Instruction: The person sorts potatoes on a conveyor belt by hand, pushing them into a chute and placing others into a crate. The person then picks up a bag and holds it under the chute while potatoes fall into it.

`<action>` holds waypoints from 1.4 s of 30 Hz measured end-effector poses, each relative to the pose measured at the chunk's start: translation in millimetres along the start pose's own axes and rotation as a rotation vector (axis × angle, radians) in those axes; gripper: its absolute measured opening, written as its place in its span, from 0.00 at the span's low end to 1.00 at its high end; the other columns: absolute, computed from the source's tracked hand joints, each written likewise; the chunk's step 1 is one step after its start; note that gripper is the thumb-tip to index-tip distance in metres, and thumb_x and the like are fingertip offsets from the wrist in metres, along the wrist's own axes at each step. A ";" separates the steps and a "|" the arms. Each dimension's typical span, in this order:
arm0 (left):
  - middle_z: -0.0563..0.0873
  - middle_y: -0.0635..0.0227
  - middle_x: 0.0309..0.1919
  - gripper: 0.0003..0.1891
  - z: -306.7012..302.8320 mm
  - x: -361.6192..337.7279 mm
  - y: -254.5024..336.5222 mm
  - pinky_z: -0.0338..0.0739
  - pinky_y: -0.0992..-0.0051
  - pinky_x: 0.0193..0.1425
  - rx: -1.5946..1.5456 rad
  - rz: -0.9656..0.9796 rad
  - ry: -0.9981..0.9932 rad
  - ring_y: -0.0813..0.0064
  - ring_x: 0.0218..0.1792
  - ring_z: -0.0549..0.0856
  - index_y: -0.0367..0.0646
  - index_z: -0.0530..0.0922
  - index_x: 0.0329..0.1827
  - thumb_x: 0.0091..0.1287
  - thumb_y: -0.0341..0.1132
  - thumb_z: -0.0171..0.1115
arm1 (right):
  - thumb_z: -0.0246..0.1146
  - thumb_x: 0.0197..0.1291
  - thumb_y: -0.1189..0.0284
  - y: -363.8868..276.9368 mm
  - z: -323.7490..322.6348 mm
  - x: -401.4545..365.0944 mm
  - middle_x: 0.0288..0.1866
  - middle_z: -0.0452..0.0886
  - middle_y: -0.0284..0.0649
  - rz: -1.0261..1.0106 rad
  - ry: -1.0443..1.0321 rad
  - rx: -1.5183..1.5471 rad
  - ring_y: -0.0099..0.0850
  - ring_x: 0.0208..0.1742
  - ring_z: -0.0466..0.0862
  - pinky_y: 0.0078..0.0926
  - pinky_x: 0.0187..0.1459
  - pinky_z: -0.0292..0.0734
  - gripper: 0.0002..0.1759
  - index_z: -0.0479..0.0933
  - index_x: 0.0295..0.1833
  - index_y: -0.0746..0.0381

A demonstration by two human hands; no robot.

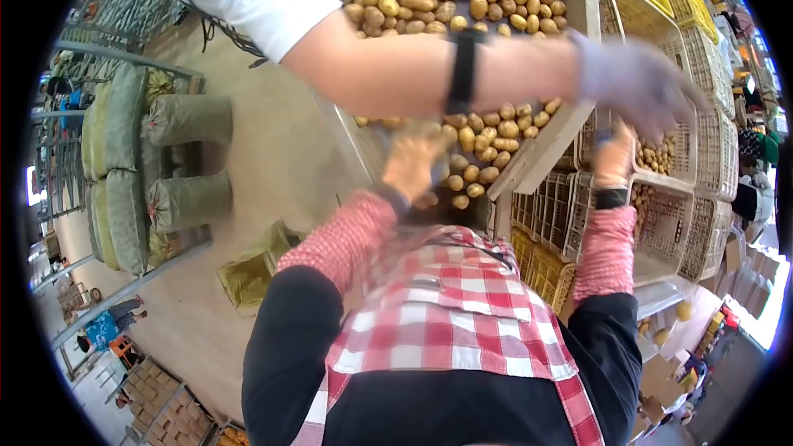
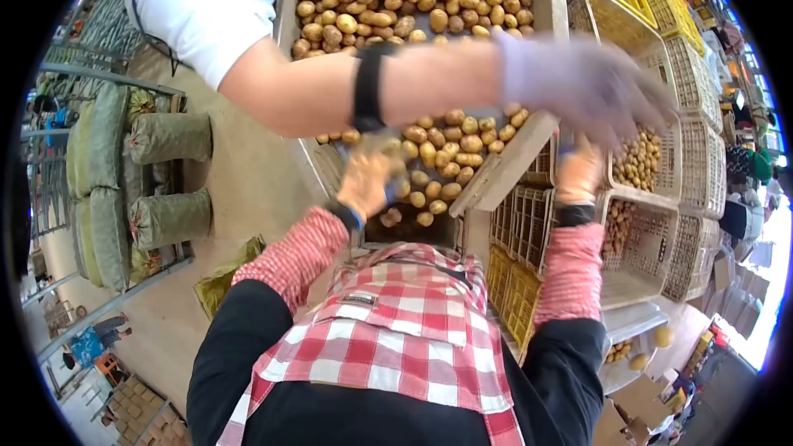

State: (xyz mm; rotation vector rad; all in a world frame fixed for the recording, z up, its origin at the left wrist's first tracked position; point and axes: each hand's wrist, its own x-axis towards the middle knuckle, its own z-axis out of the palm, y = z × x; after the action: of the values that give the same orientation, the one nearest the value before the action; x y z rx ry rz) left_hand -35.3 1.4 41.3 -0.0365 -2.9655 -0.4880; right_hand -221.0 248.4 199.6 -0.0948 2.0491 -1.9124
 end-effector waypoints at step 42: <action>0.82 0.58 0.69 0.24 41.6 -47.3 -1.9 0.71 0.59 0.75 -0.118 0.030 -0.571 0.57 0.69 0.80 0.50 0.79 0.70 0.76 0.49 0.50 | 0.62 0.64 0.74 131.6 271.4 15.8 0.58 0.84 0.38 -0.681 -0.706 -1.349 0.40 0.59 0.84 0.39 0.58 0.81 0.18 0.82 0.59 0.54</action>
State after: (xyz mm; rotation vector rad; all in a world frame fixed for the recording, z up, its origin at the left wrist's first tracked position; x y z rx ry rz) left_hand 6.0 12.9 -4.9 -0.2768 -3.4725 -0.7580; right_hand -134.8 -3.4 56.7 -1.6156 2.4146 -0.1774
